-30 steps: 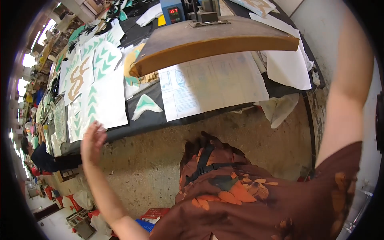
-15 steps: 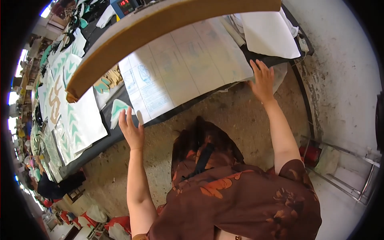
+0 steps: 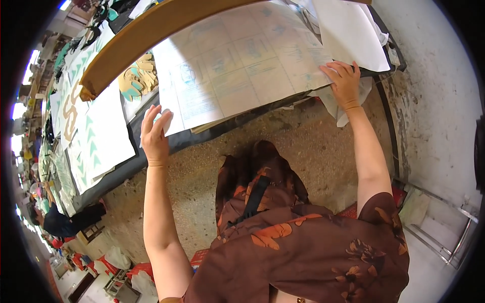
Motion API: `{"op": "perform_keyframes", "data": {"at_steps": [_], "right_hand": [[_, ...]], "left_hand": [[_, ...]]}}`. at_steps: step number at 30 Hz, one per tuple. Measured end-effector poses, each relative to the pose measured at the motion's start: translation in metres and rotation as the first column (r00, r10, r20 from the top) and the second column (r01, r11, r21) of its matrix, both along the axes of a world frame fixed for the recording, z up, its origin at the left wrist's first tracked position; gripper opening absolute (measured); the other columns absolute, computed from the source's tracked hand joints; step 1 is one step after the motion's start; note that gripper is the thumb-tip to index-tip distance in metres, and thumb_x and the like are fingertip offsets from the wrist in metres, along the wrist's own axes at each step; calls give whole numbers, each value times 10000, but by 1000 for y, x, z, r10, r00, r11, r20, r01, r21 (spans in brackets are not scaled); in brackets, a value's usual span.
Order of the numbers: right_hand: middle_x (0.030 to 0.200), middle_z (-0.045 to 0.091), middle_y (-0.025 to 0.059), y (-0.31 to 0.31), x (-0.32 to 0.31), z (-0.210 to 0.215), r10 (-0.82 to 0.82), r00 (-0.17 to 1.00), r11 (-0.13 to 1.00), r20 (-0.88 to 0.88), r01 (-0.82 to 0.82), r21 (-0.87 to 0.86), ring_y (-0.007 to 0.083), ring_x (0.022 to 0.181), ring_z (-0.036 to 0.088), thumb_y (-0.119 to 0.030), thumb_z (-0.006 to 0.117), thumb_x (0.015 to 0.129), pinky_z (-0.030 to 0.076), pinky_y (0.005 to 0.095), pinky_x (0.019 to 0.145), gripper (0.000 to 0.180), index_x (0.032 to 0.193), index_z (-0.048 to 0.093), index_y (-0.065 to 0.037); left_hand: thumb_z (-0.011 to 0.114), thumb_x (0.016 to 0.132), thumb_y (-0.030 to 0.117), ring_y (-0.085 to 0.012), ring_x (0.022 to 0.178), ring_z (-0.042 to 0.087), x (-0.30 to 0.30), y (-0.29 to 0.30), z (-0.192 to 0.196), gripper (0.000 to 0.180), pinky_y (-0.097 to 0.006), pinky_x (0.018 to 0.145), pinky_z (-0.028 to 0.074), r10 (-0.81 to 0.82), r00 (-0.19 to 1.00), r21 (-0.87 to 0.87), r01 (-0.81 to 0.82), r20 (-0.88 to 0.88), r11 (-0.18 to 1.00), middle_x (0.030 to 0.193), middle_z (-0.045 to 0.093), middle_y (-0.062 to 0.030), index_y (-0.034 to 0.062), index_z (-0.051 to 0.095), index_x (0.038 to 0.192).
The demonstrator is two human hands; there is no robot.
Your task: Peeling material layers and applying them to shoe components followed by heat pressing.
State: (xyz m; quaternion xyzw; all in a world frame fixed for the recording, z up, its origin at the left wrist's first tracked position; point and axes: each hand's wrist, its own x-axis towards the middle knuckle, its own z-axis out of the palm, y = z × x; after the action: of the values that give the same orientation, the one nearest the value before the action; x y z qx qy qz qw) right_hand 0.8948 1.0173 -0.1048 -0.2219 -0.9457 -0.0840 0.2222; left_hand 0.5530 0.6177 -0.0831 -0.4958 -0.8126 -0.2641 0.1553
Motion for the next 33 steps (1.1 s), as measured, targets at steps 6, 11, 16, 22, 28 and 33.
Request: {"op": "perform_keyframes", "data": {"at_steps": [6, 11, 16, 22, 28, 33], "right_hand": [[1096, 611, -96, 4, -5, 30, 25, 999, 998, -38, -23, 58, 143, 1141, 525, 17, 665, 698, 244, 502, 1107, 536, 1138, 671, -290], [1108, 614, -100, 10, -7, 52, 38, 999, 994, -19, -36, 98, 146, 1155, 524, 9, 679, 703, 241, 496, 1114, 545, 1149, 669, -304], [1135, 609, -101, 21, -7, 69, 34, 999, 988, -31, -29, 150, 140, 1173, 515, -44, 712, 730, 236, 484, 1117, 580, 1219, 631, -345], [1136, 615, -88, 25, -1, 95, 93, 995, 973, -44, -81, 215, 149, 1154, 532, -58, 721, 722, 255, 479, 1104, 580, 1233, 632, -317], [1052, 648, -46, -9, 16, 129, 133, 991, 974, -32, -125, 187, 161, 1086, 578, -28, 679, 723, 286, 452, 1089, 468, 1143, 693, -235], [1013, 653, -44, -49, 33, 140, 178, 983, 973, -54, -167, 161, 162, 1037, 600, -37, 657, 760, 281, 445, 1108, 419, 1131, 702, -227]], "left_hand": [[660, 822, -18, -275, 1155, 610, -3, 5, 20, 247, -391, 964, 507, -40, 999, -9, 40, 1, 999, 1120, 688, -62, 122, 732, 1013], [654, 815, -41, -261, 1154, 613, -14, 7, 31, 274, -377, 964, 506, -71, 997, -5, 71, 7, 997, 1114, 691, -65, 116, 734, 1024], [613, 799, -97, -253, 1167, 609, -24, 2, 39, 336, -369, 986, 494, -57, 998, 7, 57, 33, 998, 1114, 692, -69, 99, 727, 1047], [568, 774, -146, -263, 1176, 604, -22, -2, 63, 393, -376, 1009, 483, -82, 997, 63, 82, -2, 995, 1119, 692, -75, 75, 724, 1059], [576, 780, -137, -273, 1169, 602, -6, -33, 87, 368, -381, 1003, 484, -89, 994, 48, 92, -70, 995, 1119, 690, -80, 62, 724, 1052], [623, 798, -116, -267, 1159, 604, 6, -69, 94, 312, -366, 984, 515, -123, 991, 69, 126, -48, 990, 1118, 689, -78, 63, 725, 1032]]}}
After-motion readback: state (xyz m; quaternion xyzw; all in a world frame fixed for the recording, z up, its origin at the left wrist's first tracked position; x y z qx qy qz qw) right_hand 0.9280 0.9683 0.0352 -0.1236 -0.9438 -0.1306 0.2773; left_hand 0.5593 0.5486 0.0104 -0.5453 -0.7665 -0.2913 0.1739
